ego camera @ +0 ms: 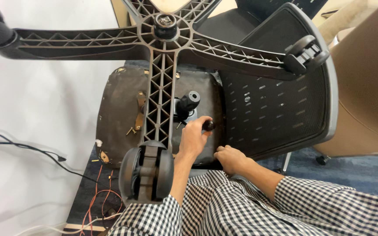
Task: The person sits on the floor and uses a screwdriver to tighten screws on the underside of an office chair base. They rotate the base to access different screw locations and continue tightening throughout the clip.
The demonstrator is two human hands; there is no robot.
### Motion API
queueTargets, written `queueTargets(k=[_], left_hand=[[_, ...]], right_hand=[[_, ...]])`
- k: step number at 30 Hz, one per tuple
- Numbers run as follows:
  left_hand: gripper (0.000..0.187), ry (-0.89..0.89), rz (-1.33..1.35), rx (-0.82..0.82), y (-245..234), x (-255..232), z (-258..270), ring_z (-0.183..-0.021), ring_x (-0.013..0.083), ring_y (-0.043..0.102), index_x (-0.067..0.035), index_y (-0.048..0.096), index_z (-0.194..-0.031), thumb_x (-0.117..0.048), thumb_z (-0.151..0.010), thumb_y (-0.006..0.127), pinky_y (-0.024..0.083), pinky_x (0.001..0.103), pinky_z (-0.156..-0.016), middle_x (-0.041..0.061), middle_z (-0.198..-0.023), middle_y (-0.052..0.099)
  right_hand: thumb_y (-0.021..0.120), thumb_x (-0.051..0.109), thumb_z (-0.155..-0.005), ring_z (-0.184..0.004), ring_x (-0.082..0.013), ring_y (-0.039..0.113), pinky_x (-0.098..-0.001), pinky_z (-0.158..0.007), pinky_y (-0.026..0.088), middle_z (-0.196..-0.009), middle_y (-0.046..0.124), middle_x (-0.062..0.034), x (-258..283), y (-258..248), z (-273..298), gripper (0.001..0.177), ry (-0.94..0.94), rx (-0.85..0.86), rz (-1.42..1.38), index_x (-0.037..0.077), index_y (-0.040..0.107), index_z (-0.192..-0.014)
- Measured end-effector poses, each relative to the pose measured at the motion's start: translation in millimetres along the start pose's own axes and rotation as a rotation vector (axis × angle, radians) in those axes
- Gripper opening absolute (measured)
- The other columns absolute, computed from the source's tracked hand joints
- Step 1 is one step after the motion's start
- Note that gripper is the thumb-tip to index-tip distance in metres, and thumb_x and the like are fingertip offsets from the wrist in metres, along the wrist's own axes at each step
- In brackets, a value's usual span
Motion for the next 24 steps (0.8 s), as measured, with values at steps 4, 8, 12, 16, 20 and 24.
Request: queueTargets(k=[4,8,12,16,20,24], left_hand=[[0.044,-0.065,0.015,-0.006,-6,4,4,-0.103,0.0379,0.069,-0.013,0.069,-0.119,-0.004,-0.077,0.08,0.055,0.044,-0.087,0.018,-0.109,0.073],[0.045,-0.04,0.009,-0.015,-4,3,-9,-0.101,0.0375,0.069,-0.012,0.07,-0.117,-0.002,-0.074,0.082,0.055,0.044,-0.086,0.018,-0.106,0.073],[0.042,-0.017,0.062,-0.046,-2,9,-22,-0.1,0.0362,0.071,-0.01,0.071,-0.114,-0.001,-0.075,0.082,0.055,0.043,-0.085,0.017,-0.104,0.075],[0.043,0.015,0.064,-0.044,-2,10,-19,-0.1,0.0353,0.071,-0.008,0.072,-0.112,0.0,-0.071,0.083,0.055,0.042,-0.086,0.017,-0.105,0.075],[0.047,0.112,0.087,-0.072,4,13,-4,-0.104,0.0331,0.072,-0.007,0.073,-0.113,0.003,-0.068,0.081,0.057,0.04,-0.089,0.016,-0.113,0.074],[0.047,0.07,0.056,-0.068,5,18,-13,-0.103,0.0328,0.07,-0.01,0.073,-0.115,-0.002,-0.07,0.084,0.056,0.042,-0.088,0.013,-0.11,0.074]], right_hand=[[0.077,0.02,-0.076,-0.106,-0.0302,0.07,-0.0404,-0.09,0.057,-0.099,0.076,-0.0103,3,-2,0,0.014,0.029,0.11,0.01,0.013,0.08,-0.088],[0.078,0.026,-0.074,-0.096,-0.0295,0.074,-0.0403,-0.085,0.059,-0.096,0.077,-0.012,1,-22,7,0.02,0.062,0.207,-0.132,0.013,0.081,-0.089],[0.08,0.026,-0.069,-0.096,-0.0284,0.074,-0.039,-0.087,0.059,-0.098,0.078,-0.0131,0,-33,15,0.029,0.074,0.22,-0.179,0.013,0.082,-0.094],[0.076,0.032,-0.077,-0.101,-0.0302,0.072,-0.0407,-0.089,0.058,-0.103,0.075,-0.0153,-1,-34,9,0.031,0.088,0.235,-0.171,0.014,0.081,-0.102],[0.072,0.034,-0.081,-0.095,-0.0293,0.075,-0.0391,-0.088,0.058,-0.103,0.078,-0.0127,-17,-55,5,0.034,0.108,-0.028,-0.442,0.012,0.079,-0.106],[0.078,0.022,-0.08,-0.083,-0.0206,0.073,-0.0355,-0.077,0.059,-0.098,0.071,-0.0089,-38,-122,24,0.048,0.089,-0.643,-0.846,0.008,0.058,-0.121]])
Point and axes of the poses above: each hand's wrist, its own z-axis away from the middle knuckle, its own y-axis out of the palm, x = y × z, the point moved 6 cm from there along -z, towards the middle knuckle
